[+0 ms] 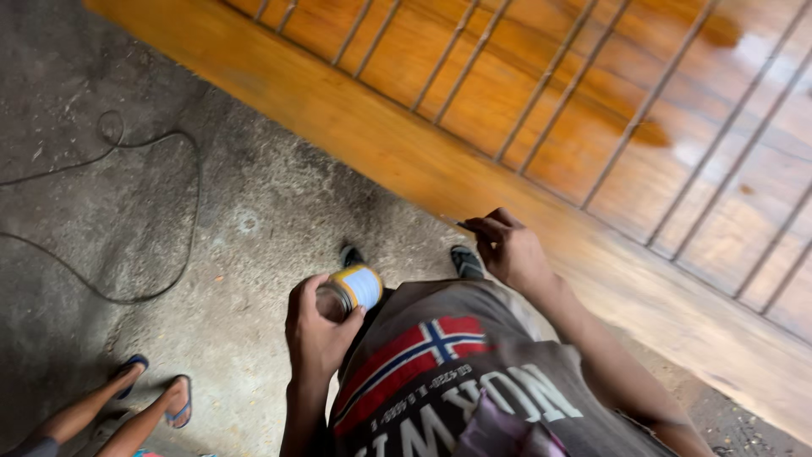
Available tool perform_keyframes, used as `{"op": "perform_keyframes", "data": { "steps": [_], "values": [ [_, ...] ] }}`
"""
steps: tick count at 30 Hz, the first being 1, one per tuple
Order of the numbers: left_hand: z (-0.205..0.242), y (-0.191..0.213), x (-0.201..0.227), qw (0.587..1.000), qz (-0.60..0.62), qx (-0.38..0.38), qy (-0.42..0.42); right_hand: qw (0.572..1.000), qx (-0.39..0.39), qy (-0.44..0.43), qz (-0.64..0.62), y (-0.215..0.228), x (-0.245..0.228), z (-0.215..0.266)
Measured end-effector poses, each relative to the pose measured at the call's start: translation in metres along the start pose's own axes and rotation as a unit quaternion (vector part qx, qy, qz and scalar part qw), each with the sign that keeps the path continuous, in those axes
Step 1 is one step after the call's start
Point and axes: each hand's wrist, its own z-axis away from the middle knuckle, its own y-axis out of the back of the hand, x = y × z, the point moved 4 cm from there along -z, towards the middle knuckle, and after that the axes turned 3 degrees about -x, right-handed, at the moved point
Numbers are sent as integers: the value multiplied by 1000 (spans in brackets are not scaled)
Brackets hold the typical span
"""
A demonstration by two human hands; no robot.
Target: The person retrieves a can of wood finish and a small brush, then applies the finish to a wooden door or panel. They work methodically along the edges and grooves of the wood, ensuring even coverage.
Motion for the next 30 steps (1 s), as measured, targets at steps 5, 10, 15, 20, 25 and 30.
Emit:
{"op": "perform_keyframes", "data": {
  "steps": [5, 10, 15, 20, 25, 30],
  "values": [
    [-64, 60, -64, 999, -28, -13, -29, 996, 20, -92, 3, -56, -45, -15],
    [-126, 131, -119, 995, -65, -6, -80, 986, 58, -144, 63, -109, -93, -43],
    [-165, 179, -161, 988, -89, -17, -129, 971, 96, -186, 117, -144, -126, -55],
    [-208, 203, -165, 993, -21, -4, -113, 970, 68, -206, 112, -157, -141, -100],
    [-261, 211, -160, 994, -5, -10, -109, 975, 83, -178, 105, -168, -134, -166],
    [-329, 233, -147, 999, -22, -18, -45, 980, 134, -105, 98, -175, -104, -265]
  ]
}}
